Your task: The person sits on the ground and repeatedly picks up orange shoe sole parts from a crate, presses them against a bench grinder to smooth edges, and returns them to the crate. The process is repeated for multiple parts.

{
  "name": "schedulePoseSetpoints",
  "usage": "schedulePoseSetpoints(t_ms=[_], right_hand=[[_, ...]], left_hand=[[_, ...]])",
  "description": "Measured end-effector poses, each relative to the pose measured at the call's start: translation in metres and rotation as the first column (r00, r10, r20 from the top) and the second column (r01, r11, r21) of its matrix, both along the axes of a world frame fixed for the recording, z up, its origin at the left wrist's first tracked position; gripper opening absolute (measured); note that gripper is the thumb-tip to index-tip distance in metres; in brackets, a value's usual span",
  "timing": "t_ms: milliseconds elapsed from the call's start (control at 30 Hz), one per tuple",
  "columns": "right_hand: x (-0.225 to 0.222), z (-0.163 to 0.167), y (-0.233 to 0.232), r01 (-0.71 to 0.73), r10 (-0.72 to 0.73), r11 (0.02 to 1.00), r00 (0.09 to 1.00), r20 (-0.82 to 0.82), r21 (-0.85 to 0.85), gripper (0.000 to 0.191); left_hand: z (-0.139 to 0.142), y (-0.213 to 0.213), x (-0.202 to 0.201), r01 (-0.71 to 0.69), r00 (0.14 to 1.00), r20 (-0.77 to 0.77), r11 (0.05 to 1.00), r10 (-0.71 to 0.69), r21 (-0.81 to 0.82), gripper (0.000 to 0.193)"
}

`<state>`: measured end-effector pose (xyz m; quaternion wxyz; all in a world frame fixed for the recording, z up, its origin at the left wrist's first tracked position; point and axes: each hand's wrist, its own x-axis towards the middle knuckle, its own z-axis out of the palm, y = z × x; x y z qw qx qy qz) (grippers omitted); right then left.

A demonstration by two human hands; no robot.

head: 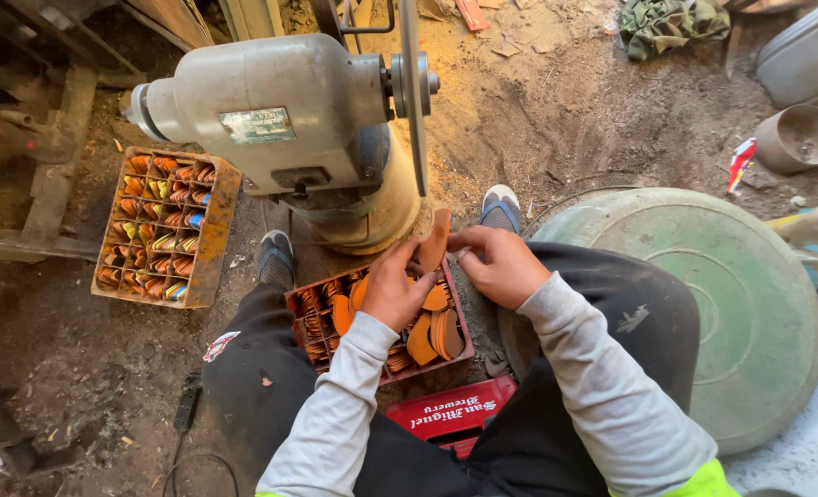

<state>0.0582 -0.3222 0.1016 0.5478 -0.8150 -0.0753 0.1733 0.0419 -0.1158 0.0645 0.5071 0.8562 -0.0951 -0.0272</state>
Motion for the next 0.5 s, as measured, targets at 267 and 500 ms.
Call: schedulePoseSetpoints(t_ms=[267, 500], right_hand=[[-0.012, -0.054, 0.003, 0.17, -0.109, 0.921, 0.976, -0.186, 0.35, 0.03], [-0.012, -0.082, -0.012, 0.21, -0.105, 0.901, 0.955, -0.279, 0.38, 0.03]], left_hand=[[-0.001, -0.017, -0.012, 0.006, 0.999, 0.037, 0.998, -0.008, 0.069, 0.054], [-0.035, -0.019, -0.008, 0.093, 0.995, -0.029, 0.992, -0.091, 0.08, 0.054]])
